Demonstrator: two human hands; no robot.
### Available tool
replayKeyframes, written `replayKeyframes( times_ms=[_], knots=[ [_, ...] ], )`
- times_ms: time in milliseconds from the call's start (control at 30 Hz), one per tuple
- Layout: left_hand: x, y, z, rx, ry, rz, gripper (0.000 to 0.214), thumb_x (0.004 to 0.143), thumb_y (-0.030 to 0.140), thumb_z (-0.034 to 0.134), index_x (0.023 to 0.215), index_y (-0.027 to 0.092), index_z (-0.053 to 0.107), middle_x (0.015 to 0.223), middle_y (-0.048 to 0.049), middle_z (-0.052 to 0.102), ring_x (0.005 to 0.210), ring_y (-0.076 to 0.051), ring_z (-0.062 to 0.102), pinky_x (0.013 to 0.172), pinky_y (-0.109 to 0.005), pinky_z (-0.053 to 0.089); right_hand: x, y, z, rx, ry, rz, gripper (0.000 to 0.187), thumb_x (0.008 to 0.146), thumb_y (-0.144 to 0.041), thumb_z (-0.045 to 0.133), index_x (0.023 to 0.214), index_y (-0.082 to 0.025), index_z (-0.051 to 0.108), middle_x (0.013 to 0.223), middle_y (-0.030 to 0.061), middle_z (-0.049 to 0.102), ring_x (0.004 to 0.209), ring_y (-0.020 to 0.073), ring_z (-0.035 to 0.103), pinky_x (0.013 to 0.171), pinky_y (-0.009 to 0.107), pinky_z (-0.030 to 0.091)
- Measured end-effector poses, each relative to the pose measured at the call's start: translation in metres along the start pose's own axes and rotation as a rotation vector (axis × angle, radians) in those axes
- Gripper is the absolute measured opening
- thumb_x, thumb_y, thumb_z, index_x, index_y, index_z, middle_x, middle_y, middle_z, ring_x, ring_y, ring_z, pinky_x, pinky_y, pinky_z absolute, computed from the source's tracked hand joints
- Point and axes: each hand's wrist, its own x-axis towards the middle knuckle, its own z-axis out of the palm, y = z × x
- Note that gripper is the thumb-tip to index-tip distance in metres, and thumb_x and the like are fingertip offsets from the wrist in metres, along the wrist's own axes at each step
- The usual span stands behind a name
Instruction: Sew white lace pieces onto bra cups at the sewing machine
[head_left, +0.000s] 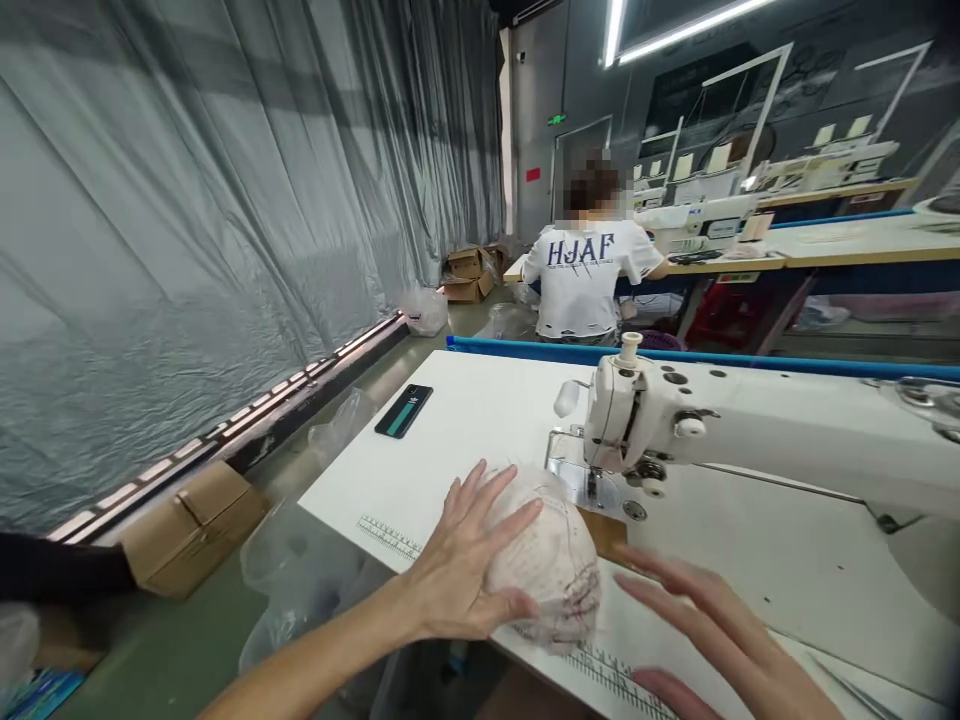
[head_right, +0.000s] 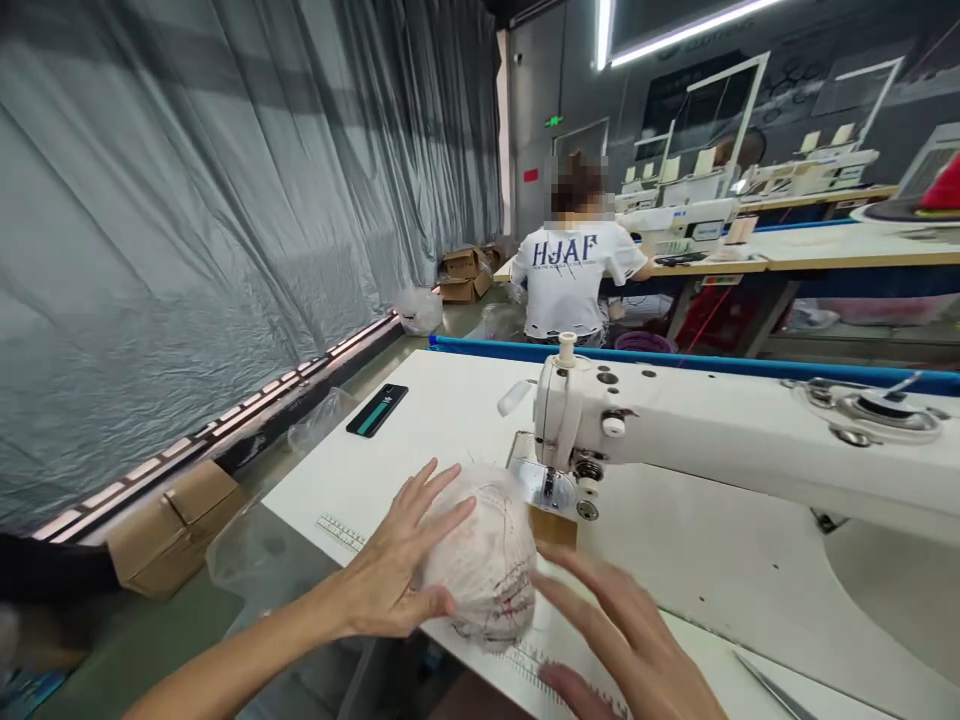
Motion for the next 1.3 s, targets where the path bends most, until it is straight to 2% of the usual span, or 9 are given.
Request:
replayKeyframes(
  times_ms=[67,167,367,533,633,700,867,1067,1300],
  knots=[
    [0.002,-0.01,0.009,-0.035,-0.126,-0.025,0.074,0.082,0.065,0.042,0.144,0.032,0.019,0.15,-0.0063,0.012,0.136,-0.038,0.005,0.104,-0.062,0.018,0.016,0.0,0.003,0.014,-0.099,-0.006,0.06,0.087,-0.037,0.053,0.14,-0.023,0.03,0.143,0.0089,0.031,0.129,0.0209,0.035,0.099,0.029,0.043],
    [0.007,-0.027,0.023,-0.077,-0.124,0.048,0.07,0.084,0.061,0.041,0.144,0.031,0.021,0.148,-0.005,0.021,0.137,-0.033,0.008,0.107,-0.056,0.018,0.031,0.002,0.022,0.093,-0.183,0.007,0.061,0.09,-0.035,0.05,0.142,-0.024,0.023,0.146,0.0099,0.024,0.133,0.0202,0.029,0.102,0.032,0.039],
    [0.026,-0.062,0.031,-0.209,-0.031,0.371,0.058,0.087,0.052,0.043,0.135,0.021,0.036,0.14,-0.0108,0.034,0.136,-0.027,0.018,0.109,-0.05,0.019,0.022,-0.025,0.073,0.016,0.1,0.12,0.047,0.089,-0.031,0.049,0.133,-0.019,0.036,0.129,0.0148,0.04,0.116,0.0232,0.045,0.086,0.034,0.05],
    [0.031,-0.073,0.014,-0.219,-0.185,0.365,0.064,0.086,0.059,0.039,0.136,0.02,0.038,0.143,-0.0108,0.03,0.137,-0.028,0.015,0.109,-0.051,0.014,0.022,-0.028,0.064,0.047,0.045,0.124,0.054,0.085,-0.042,0.055,0.133,-0.022,0.038,0.132,0.0125,0.037,0.116,0.0258,0.041,0.087,0.039,0.045],
    [0.026,-0.067,0.001,-0.158,-0.233,0.288,0.066,0.084,0.067,0.032,0.135,0.025,0.041,0.147,-0.0085,0.021,0.137,-0.032,0.01,0.107,-0.057,0.006,0.031,-0.023,0.043,-0.002,0.059,0.058,0.05,0.084,-0.041,0.058,0.128,-0.026,0.043,0.134,0.0119,0.035,0.111,0.0274,0.042,0.084,0.042,0.039],
    [0.022,-0.058,-0.005,-0.13,-0.13,0.287,0.062,0.084,0.066,0.033,0.13,0.026,0.047,0.148,-0.0092,0.018,0.136,-0.033,0.014,0.106,-0.057,0.009,0.038,-0.025,0.034,-0.045,0.068,0.009,0.036,0.086,-0.029,0.056,0.121,-0.026,0.05,0.13,0.0112,0.039,0.107,0.0263,0.044,0.08,0.04,0.035],
    [0.009,-0.024,-0.003,-0.13,0.202,0.342,0.046,0.082,0.034,0.059,0.123,0.018,0.046,0.121,-0.0123,0.049,0.112,-0.022,0.045,0.093,-0.039,0.037,0.053,-0.036,0.034,-0.005,0.061,-0.043,0.019,0.088,-0.015,0.048,0.104,-0.02,0.056,0.11,0.0083,0.054,0.095,0.0206,0.048,0.073,0.034,0.03],
    [0.005,-0.002,0.012,-0.113,0.199,0.233,0.031,0.083,0.013,0.052,0.113,0.013,0.044,0.093,-0.0084,0.058,0.088,-0.017,0.052,0.075,-0.031,0.043,0.062,-0.033,0.036,0.15,0.077,-0.077,0.014,0.091,-0.011,0.041,0.09,-0.016,0.054,0.09,0.0058,0.057,0.076,0.015,0.047,0.065,0.03,0.031],
    [0.01,0.001,0.009,-0.213,0.223,0.103,0.018,0.087,0.009,0.043,0.103,0.015,0.048,0.081,-0.0043,0.054,0.073,-0.012,0.049,0.065,-0.023,0.039,0.05,-0.023,0.025,0.225,0.177,0.012,0.026,0.091,-0.015,0.042,0.116,-0.02,0.046,0.108,0.0096,0.055,0.093,0.0166,0.054,0.073,0.027,0.046]
  ],
)
